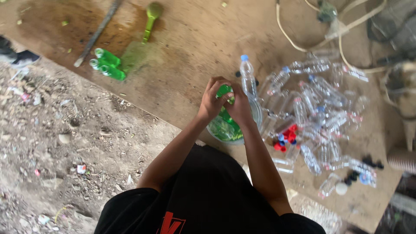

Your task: The person pours a green liquid from a large bottle into small plastic bottles using a funnel. The person places the filled bottles on the table and repeats the process with several bottles.

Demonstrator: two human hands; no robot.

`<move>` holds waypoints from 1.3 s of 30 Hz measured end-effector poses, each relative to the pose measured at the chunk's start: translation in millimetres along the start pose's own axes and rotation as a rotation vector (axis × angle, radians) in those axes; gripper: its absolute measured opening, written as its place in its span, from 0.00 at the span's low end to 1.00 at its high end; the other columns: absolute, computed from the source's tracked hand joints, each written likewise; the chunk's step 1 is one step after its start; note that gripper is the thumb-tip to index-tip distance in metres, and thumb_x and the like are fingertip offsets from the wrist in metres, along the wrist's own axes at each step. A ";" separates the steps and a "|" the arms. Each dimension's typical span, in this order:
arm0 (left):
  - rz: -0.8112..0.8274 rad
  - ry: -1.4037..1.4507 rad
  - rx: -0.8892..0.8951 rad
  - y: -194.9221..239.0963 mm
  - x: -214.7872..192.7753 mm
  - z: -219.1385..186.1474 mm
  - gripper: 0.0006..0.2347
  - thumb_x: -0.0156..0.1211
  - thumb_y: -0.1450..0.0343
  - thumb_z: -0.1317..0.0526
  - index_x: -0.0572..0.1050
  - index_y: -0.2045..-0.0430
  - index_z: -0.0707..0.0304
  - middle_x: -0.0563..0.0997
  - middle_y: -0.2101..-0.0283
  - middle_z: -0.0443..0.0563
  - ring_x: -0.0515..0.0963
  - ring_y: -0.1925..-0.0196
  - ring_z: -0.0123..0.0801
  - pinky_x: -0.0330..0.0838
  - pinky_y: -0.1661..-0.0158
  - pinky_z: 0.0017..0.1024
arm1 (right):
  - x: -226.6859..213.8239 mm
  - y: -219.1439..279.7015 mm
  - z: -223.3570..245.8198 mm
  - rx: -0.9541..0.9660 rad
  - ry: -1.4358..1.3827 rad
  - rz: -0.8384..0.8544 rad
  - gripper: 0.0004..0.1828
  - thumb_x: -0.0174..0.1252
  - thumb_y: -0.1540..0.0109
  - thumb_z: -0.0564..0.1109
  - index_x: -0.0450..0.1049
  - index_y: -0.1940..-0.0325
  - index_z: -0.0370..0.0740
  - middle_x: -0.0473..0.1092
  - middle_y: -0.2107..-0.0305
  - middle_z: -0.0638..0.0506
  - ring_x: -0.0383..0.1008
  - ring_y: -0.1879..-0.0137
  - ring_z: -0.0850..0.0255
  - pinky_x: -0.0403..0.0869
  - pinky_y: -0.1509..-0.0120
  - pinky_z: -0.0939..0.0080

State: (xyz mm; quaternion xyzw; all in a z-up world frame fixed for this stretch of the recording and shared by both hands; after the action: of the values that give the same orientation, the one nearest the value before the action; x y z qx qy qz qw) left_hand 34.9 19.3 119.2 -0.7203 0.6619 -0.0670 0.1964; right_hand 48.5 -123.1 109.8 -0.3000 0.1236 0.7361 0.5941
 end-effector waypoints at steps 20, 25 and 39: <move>-0.518 -0.247 -0.287 52.8 -174.4 70.0 0.23 0.64 0.28 0.60 0.68 0.39 0.69 0.73 0.42 0.65 0.75 0.38 0.52 0.69 0.39 0.39 | 187.6 -85.6 81.4 -0.249 -0.193 0.351 0.29 0.68 0.44 0.38 0.68 0.40 0.39 0.75 0.49 0.41 0.78 0.42 0.43 0.77 0.46 0.50; -0.602 -0.209 -0.531 79.5 -209.7 151.2 0.23 0.62 0.26 0.56 0.68 0.38 0.68 0.73 0.42 0.64 0.75 0.38 0.50 0.72 0.43 0.40 | 261.2 -102.9 76.6 -0.293 -0.203 0.393 0.29 0.69 0.44 0.38 0.68 0.41 0.39 0.74 0.49 0.41 0.76 0.42 0.42 0.75 0.42 0.49; -0.362 -0.046 -0.903 64.1 -283.8 282.8 0.28 0.57 0.25 0.54 0.59 0.31 0.64 0.75 0.37 0.63 0.78 0.39 0.45 0.74 0.44 0.36 | 421.6 -173.8 6.5 -0.355 -0.019 0.309 0.31 0.72 0.45 0.41 0.69 0.39 0.40 0.72 0.48 0.40 0.74 0.42 0.42 0.75 0.42 0.48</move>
State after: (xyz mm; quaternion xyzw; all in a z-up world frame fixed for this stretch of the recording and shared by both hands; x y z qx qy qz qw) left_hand 43.6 349.3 -116.8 -0.8385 0.4843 0.2096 -0.1360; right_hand 163.3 263.7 -102.9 -0.3705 0.0310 0.8311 0.4135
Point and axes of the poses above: each hand's wrist, its own y-axis away from the middle knuckle, its own x-axis out of the palm, z = x × y, the point moved 2 cm from there along -y, towards the middle knuckle
